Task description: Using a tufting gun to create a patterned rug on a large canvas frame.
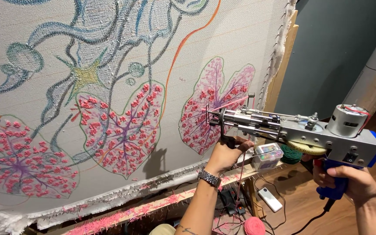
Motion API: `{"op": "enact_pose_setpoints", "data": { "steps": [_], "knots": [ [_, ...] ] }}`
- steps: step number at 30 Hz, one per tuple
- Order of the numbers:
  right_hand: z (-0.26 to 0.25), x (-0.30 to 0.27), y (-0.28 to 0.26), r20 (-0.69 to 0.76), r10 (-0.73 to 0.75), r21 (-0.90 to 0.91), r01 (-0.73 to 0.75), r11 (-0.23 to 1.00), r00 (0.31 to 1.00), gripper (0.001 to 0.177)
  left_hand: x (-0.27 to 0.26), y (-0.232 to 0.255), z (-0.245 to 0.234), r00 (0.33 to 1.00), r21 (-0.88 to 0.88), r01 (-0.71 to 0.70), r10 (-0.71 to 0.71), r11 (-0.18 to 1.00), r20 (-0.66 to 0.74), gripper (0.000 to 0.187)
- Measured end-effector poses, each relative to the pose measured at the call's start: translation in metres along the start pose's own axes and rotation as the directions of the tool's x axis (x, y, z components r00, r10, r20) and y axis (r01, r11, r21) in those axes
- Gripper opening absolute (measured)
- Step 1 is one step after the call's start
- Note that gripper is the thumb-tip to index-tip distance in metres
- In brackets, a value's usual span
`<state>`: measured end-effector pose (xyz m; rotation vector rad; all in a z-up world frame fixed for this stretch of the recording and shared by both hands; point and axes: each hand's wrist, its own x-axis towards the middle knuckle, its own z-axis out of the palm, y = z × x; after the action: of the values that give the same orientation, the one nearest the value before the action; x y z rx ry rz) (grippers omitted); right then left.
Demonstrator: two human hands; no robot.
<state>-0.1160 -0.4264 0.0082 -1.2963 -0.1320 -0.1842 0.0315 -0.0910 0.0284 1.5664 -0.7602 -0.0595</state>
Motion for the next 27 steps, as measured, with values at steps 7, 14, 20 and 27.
{"op": "enact_pose_setpoints", "data": {
  "steps": [7,14,20,27],
  "knots": [
    [0.013,-0.002,-0.013,0.037,-0.038,-0.053,0.039,0.998,0.999,0.063,-0.005,0.020,-0.004,1.000,0.176,0.008,-0.010,0.984,0.008,0.025],
    [0.023,-0.003,-0.023,-0.013,0.040,-0.076,-0.041,0.996,0.999,0.058,0.002,-0.008,0.005,0.996,-0.214,-0.032,0.048,0.976,0.071,0.024],
    [-0.010,0.002,-0.005,-0.015,0.044,-0.072,-0.045,0.996,0.999,0.056,-0.002,0.016,0.004,0.992,-0.277,-0.001,0.036,0.961,0.124,0.025],
    [-0.006,0.000,-0.008,-0.042,0.048,-0.045,-0.050,0.998,0.998,0.052,0.004,-0.001,0.005,0.989,-0.285,-0.051,0.088,0.957,0.116,0.024]
  ]
}}
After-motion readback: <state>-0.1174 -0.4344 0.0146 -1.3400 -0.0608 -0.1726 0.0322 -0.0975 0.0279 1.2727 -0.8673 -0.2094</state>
